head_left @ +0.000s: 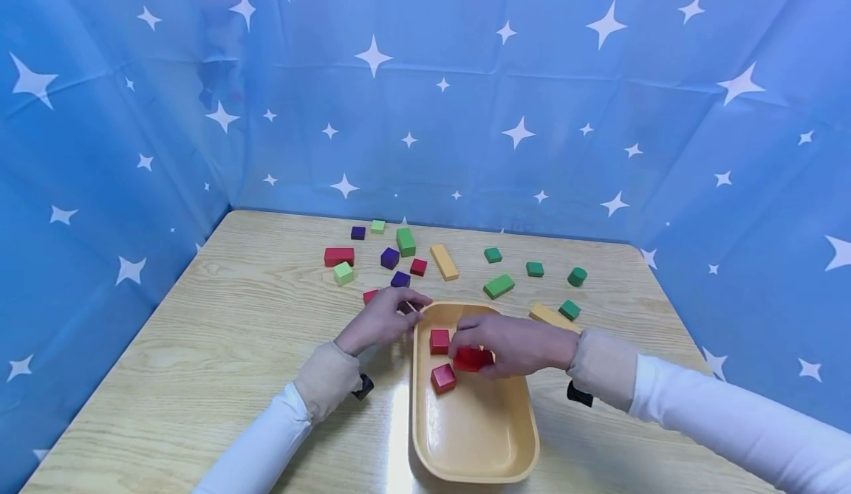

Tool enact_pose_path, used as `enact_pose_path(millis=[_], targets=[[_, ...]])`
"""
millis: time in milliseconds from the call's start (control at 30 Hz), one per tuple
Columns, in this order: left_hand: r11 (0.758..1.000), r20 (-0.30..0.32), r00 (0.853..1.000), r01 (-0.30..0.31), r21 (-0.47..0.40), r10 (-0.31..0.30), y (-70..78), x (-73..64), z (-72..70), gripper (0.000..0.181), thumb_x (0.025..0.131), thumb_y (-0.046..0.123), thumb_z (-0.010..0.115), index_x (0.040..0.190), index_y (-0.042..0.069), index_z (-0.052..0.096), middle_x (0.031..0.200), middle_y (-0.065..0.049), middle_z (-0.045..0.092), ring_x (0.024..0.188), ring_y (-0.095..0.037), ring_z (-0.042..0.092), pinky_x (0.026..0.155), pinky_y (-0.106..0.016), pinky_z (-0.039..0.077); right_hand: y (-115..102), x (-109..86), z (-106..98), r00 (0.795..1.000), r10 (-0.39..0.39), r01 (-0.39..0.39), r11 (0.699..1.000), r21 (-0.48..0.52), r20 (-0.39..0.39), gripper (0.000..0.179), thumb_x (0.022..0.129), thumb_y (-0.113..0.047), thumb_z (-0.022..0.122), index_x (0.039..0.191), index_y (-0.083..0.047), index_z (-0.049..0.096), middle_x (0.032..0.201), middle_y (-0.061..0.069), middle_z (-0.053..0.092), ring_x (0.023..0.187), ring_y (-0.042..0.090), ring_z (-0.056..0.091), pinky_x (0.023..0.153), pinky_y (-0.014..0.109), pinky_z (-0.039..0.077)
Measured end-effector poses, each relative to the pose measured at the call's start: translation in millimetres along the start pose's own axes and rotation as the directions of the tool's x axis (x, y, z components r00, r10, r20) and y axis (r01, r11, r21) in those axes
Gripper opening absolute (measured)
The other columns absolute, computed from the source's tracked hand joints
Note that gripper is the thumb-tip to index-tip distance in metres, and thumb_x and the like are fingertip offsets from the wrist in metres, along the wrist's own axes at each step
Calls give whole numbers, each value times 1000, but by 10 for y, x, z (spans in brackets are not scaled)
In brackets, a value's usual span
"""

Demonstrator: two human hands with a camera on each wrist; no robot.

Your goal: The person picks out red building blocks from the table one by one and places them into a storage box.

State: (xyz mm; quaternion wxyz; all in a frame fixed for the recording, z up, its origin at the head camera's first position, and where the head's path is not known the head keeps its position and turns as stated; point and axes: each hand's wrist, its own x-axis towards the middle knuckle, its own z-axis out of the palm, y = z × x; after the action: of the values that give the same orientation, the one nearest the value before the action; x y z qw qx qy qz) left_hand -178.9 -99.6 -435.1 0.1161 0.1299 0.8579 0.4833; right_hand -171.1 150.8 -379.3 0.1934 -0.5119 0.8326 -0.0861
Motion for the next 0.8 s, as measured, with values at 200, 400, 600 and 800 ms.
enact_pose_path(millis=[200, 400, 600, 800], targets=[[1000, -6, 1000, 18, -7, -18, -2, 8, 5, 26, 98, 7, 66, 122, 11, 74, 103, -7, 70, 82, -16, 65, 69, -29, 56, -13, 20, 104, 999, 6, -6, 1000, 5, 50, 36, 86, -16, 82, 119, -25, 70, 111, -8, 64, 100, 5, 56, 89, 19, 52], [999, -6, 1000, 14, -32, -14, -18, 11, 7, 26, 98, 6, 66, 122, 9, 74, 101, -8, 70, 79, -16, 65, 67, -28, 55, 10, 24, 176, 995, 32, -34, 999, 20, 93, 40, 84, -12, 83, 118, -26, 70, 113, -9, 65, 99, 5, 57, 91, 20, 52], [999, -8, 1000, 17, -39, -17, -10, 4, -3, 26, 98, 6, 66, 123, 8, 73, 100, -8, 70, 78, -17, 65, 67, -29, 56, 19, 24, 263, 993, 42, -42, 999, -4, 114, 42, 82, -10, 84, 118, -28, 70, 112, -8, 65, 98, 3, 55, 92, 22, 53], [999, -4, 999, 33, -14, -33, 12, -3, -3, 26, 98, 8, 66, 123, 10, 74, 102, -7, 70, 82, -17, 65, 69, -29, 56, 22, 15, 351, 993, 54, -52, 998, -21, 108, 44, 81, -10, 84, 118, -29, 70, 112, -8, 63, 99, 2, 54, 91, 21, 52]])
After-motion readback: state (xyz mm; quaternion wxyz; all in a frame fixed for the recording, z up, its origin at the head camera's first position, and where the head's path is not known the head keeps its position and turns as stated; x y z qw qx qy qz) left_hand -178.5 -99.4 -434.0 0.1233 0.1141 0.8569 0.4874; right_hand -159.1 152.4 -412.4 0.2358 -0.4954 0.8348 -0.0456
